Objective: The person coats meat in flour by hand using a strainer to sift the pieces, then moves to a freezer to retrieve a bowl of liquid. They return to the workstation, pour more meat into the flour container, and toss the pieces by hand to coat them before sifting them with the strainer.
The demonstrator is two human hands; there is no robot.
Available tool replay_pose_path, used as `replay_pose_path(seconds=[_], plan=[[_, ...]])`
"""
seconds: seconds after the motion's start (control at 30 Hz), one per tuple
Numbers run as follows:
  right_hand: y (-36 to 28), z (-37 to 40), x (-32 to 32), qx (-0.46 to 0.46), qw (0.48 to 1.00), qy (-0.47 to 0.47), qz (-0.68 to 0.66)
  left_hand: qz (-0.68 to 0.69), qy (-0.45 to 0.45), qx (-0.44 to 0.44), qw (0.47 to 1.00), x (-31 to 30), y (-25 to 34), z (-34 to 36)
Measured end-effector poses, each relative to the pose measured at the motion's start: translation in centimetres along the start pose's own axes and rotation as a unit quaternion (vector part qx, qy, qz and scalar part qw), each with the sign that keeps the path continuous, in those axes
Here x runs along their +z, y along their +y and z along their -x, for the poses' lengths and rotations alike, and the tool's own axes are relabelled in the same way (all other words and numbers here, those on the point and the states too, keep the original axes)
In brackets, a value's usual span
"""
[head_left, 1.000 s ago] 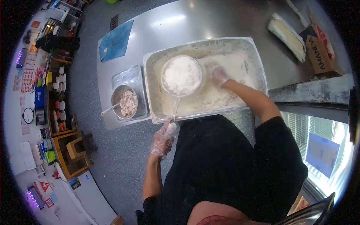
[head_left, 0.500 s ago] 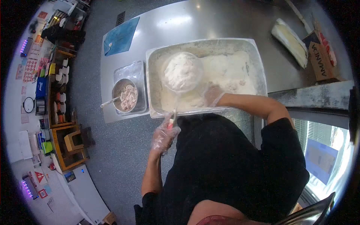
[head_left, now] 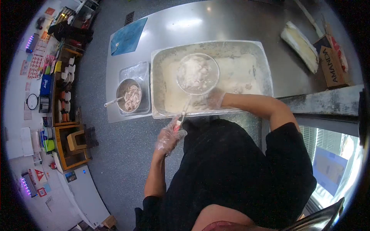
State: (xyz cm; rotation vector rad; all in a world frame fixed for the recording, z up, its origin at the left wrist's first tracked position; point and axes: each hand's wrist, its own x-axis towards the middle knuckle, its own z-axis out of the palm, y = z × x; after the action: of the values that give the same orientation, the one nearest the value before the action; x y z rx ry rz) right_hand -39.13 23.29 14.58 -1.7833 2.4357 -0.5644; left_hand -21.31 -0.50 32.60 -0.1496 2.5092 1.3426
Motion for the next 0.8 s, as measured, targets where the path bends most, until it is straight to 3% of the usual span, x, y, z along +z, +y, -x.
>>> replay_pose_path(seconds=[0.03,0.1,0.13,0.17,0.2,0.23,0.3,0.33,0.4,0.47,0.53,0.6,0.63,0.7,0.73,0.8], plan=[[0.8,-0.1,1.1,-0.014,0.999,-0.035,0.011,-0.001,0.0,0.0,1.0,0.0,0.9,-0.1],[-1.2,-0.2,-2.1,0.007,0.998,-0.064,0.0,0.066,-0.03,-0.227,0.971,-0.3,3.3,-0.3],[-1.8,-0.3,-3.6,0.024,0.995,-0.098,-0.006,0.063,-0.031,-0.224,0.972,-0.3,2.3,-0.4],[-1.5,-0.1,-3.7,0.024,0.995,-0.099,-0.005,0.063,-0.018,-0.133,0.989,-0.1,1.6,-0.1],[-1.3,0.0,-3.9,0.083,0.985,-0.15,0.001,0.065,-0.003,-0.042,0.997,0.2,1.1,0.1],[-0.9,-0.1,-4.0,0.14,0.97,-0.199,0.008,0.067,0.001,-0.043,0.997,0.3,0.7,0.0],[-0.5,0.4,-5.5,0.178,0.964,-0.195,0.013,0.054,-0.019,-0.241,0.969,-0.9,4.1,0.2],[-0.2,0.8,-6.7,0.218,0.956,-0.192,0.025,0.054,-0.016,-0.243,0.968,-1.0,3.1,0.3],[-1.2,1.4,-12.9,0.318,0.919,-0.224,-0.058,0.005,0.0,-0.067,0.998,-0.5,0.2,0.8],[1.1,4.0,-12.8,0.407,0.892,-0.138,-0.142,0.042,0.025,-0.109,0.993,0.3,0.0,0.5],[2.7,6.0,-14.0,0.413,0.88,-0.109,-0.208,0.075,0.043,-0.153,0.984,0.3,0.1,0.8],[2.5,6.3,-17.1,0.415,0.867,-0.076,-0.266,-0.021,-0.008,-0.026,0.999,-0.2,0.9,0.8],[1.3,5.9,-19.5,0.43,0.869,-0.042,-0.241,-0.019,-0.005,-0.025,0.999,0.0,0.8,0.6],[-1.2,4.5,-23.7,0.447,0.868,-0.003,-0.218,0.012,0.003,-0.125,0.992,0.5,0.8,0.1],[-2.6,3.5,-25.6,0.44,0.866,-0.004,-0.238,0.009,-0.001,-0.123,0.992,0.6,1.0,0.1],[-4.0,1.2,-26.8,0.439,0.862,0.001,-0.253,-0.03,-0.006,-0.03,0.999,1.0,1.6,-0.4]])
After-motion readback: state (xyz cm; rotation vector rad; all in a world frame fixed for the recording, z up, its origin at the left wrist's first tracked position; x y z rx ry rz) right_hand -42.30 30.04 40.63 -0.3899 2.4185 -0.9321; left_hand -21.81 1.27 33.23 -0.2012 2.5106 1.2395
